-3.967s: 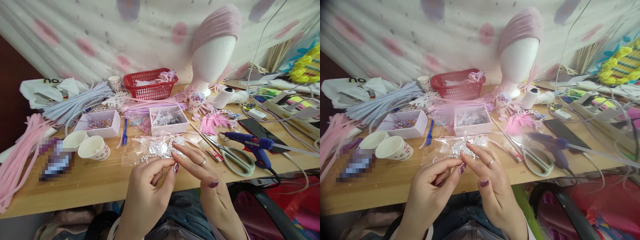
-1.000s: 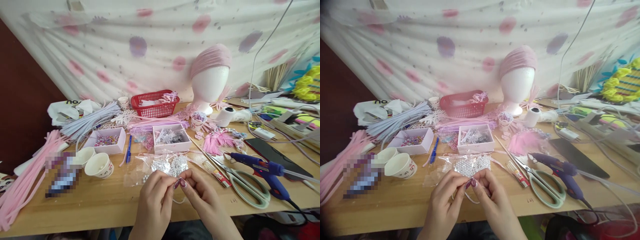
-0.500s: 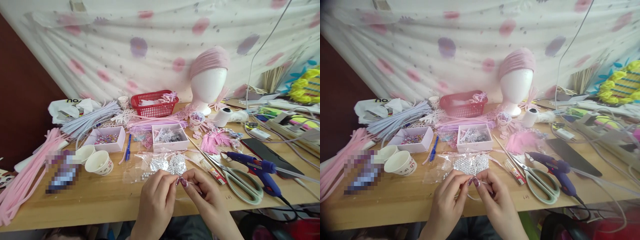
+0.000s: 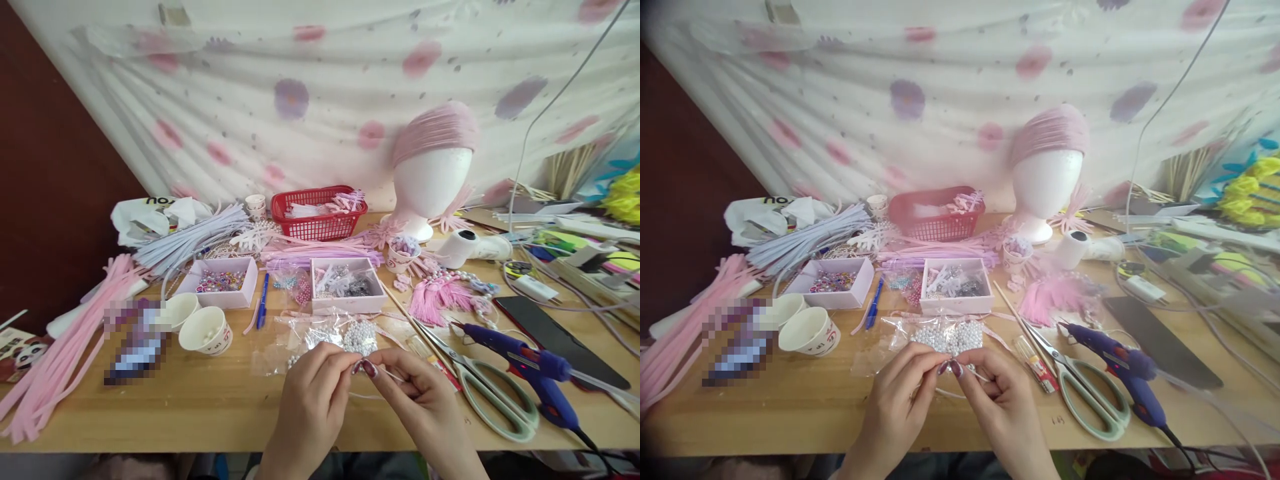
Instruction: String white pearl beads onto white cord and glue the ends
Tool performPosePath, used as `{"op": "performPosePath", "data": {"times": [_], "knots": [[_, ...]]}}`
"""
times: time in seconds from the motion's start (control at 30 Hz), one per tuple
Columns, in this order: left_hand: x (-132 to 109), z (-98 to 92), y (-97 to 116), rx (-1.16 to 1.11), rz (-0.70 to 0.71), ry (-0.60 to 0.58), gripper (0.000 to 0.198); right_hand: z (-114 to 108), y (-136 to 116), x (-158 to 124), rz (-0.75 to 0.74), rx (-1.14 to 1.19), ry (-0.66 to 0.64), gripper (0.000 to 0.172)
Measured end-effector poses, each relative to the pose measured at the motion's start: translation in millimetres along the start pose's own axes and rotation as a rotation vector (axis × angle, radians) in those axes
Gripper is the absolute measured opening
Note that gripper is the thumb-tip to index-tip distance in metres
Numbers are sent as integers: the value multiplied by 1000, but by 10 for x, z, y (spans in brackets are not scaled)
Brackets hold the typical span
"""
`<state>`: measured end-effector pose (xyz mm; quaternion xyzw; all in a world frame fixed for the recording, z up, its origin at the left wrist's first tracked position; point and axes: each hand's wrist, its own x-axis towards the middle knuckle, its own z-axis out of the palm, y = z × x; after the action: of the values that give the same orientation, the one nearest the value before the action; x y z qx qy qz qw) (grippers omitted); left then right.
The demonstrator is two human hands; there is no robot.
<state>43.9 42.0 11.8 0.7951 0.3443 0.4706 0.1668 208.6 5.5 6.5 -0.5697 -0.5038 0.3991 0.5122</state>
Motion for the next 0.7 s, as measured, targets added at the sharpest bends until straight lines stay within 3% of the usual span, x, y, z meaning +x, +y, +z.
{"op": "performPosePath", "data": {"times": [0.13,0.53,0.7], "knots": [[-4,7,-13,43,-16,-16,26,52,38,-14,-31,-53,114,31],[-184,-79,-10,51,-116,-66,31,179,144,-80,-101,-75,50,26],[-177,-77,26,-58,-174,-22,18,184,114,-82,-141,-52,68,22]]}}
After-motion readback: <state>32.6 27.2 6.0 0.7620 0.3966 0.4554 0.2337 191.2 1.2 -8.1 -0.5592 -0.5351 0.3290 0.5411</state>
